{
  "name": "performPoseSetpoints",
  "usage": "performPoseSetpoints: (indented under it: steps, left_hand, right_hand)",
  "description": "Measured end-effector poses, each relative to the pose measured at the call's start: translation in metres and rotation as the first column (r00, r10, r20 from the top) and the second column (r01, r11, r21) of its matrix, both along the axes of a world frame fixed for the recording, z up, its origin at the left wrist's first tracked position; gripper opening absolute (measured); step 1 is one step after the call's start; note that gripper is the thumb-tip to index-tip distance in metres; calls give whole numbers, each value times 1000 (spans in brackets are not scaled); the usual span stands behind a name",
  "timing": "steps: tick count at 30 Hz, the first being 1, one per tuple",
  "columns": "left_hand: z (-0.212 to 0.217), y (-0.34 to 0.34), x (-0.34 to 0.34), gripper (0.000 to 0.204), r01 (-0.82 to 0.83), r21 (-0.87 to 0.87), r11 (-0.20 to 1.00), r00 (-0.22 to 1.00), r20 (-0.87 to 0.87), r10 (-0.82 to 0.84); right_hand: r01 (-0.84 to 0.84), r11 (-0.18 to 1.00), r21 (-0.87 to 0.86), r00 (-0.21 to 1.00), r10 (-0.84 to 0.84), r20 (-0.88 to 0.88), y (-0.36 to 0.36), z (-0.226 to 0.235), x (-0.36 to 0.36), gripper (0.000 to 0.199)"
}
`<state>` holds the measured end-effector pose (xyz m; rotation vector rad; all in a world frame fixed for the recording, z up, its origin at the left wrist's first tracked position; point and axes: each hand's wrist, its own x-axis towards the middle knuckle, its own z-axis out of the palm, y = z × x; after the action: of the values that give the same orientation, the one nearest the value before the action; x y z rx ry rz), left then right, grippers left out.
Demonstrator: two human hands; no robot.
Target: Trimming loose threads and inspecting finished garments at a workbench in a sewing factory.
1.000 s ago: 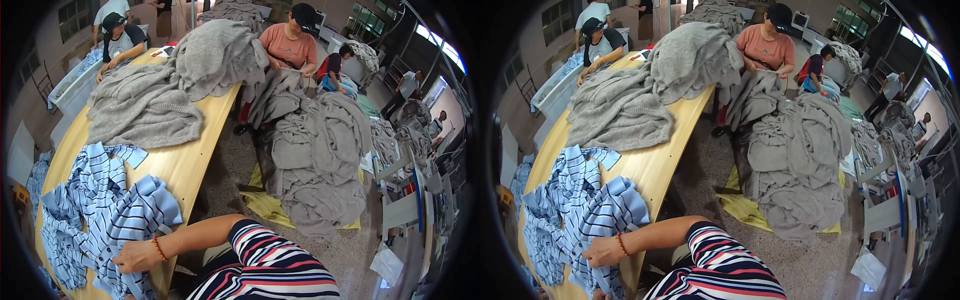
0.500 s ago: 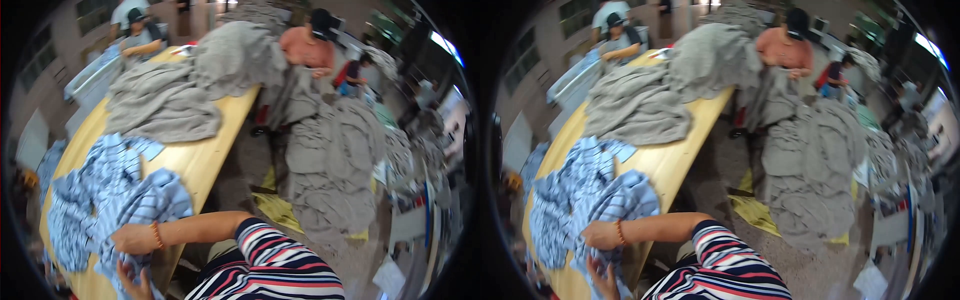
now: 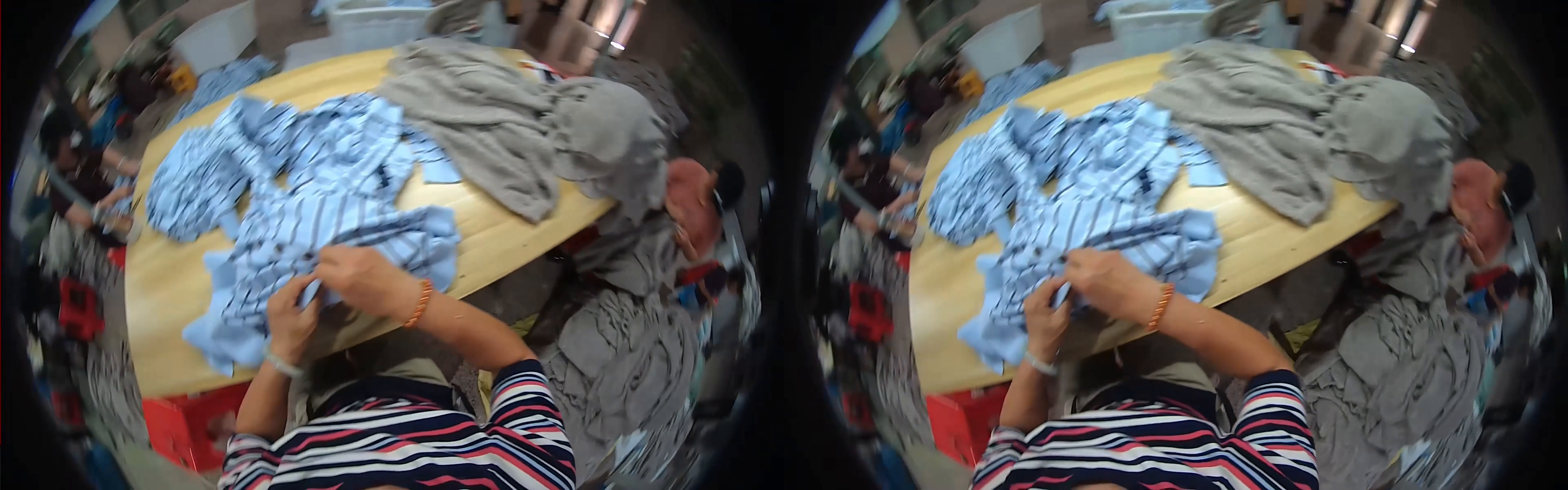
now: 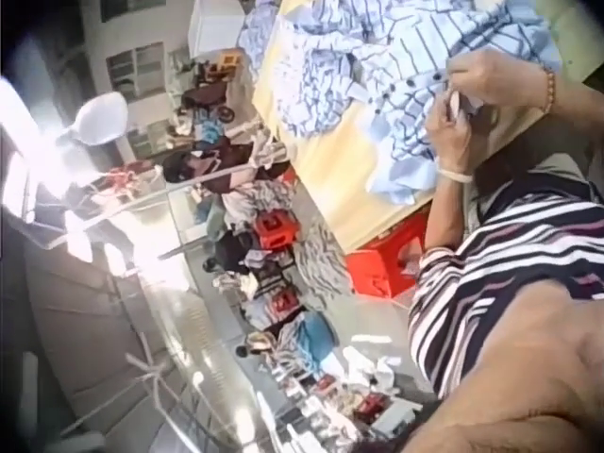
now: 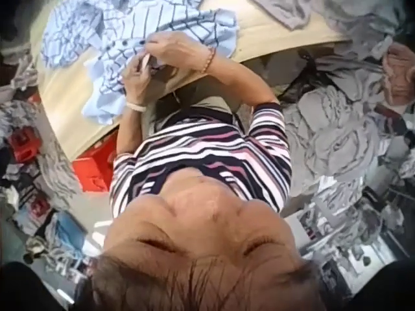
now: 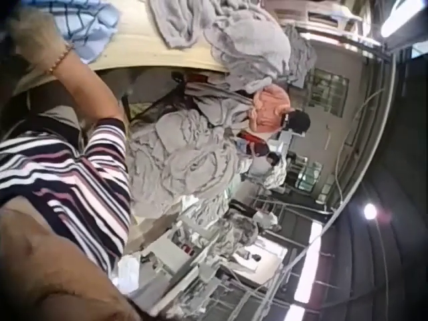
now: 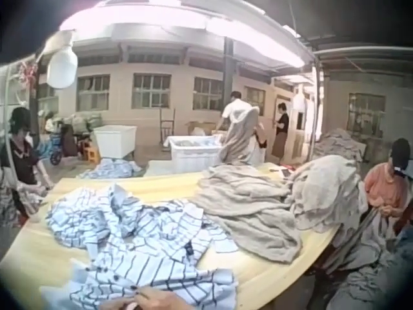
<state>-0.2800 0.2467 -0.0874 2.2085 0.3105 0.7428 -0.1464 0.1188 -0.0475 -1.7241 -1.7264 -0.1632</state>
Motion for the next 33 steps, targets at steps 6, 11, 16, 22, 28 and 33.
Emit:
performPoseSetpoints:
  steps: [6, 11, 16, 22, 28, 33]
  left_hand:
    - [-1, -9, -3, 20, 70, -190, 979, 997, 58, -60]
    - [1, -1, -10, 14, 124, -445, 887, 990, -1, -139]
    - [-2, 6, -11, 12, 187, -754, 629, 976, 68, -207]
    - [0, 9, -14, 17, 221, -828, 515, 972, 144, -187]
    - [18, 8, 3, 27, 113, -292, 950, 976, -148, -161]
    - [-9, 21, -1, 36, 24, 8, 1000, 1000, 10, -24]
  right_hand:
    - [-67, 996, -64, 984, 56, -167, -8, 1, 5, 15]
    - [-118, 993, 19, 934, 118, -336, -2, 5, 16, 23]
    - [-214, 967, -135, 584, 15, -812, 4, 23, 24, 27]
    - [-202, 973, -109, 487, 3, -874, 10, 28, 30, 28]
    - [-151, 986, -67, 913, 114, -393, 7, 0, 28, 40]
    - [-70, 993, -100, 997, 65, -50, 34, -7, 6, 17]
